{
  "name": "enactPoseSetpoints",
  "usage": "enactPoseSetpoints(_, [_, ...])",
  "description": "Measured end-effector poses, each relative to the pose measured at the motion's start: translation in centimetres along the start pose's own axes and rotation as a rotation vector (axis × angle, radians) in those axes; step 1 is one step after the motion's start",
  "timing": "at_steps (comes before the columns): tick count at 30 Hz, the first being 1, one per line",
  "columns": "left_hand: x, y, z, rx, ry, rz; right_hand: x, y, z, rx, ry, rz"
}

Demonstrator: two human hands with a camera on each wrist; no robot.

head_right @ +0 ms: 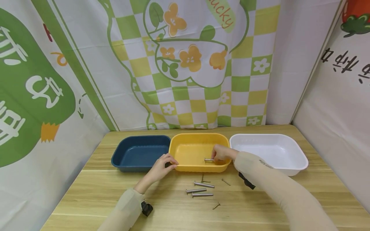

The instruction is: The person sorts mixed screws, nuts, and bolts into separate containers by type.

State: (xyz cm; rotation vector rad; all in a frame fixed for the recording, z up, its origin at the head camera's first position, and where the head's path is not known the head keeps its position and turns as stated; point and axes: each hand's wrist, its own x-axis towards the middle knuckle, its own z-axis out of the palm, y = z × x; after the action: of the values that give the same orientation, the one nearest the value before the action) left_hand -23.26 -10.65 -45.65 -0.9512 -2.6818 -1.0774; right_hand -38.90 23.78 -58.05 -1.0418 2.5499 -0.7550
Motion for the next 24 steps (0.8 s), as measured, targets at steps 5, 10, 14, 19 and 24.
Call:
enactPoseSetpoints(5, [0.0, 0.0, 0.0, 0.002, -0.001, 0.005, -0.5, -2.4, -0.7, -0.007, -0.001, 0.096])
enactPoseSetpoints(10, [0.0, 0.0, 0.0, -0.004, -0.004, 0.005, 0.1, -0.2, -0.1, 0.000, 0.020, 0.017])
enactPoseSetpoints(14, [0.0, 0.0, 0.0, -0.001, -0.001, 0.007, 0.9, 2.2, 0.9, 0.001, 0.049, -0.051])
enactPoseSetpoints(19, [0.0, 0.1, -0.1, -0.005, 0.000, 0.007, 0.1, -0.6, -0.6, 0.042, 0.080, -0.078])
enactPoseSetpoints(24, [-0.1, 0.3, -0.2, -0.018, -0.004, -0.002, -0.7, -3.9, -2.3, 0.101, 0.101, -0.088])
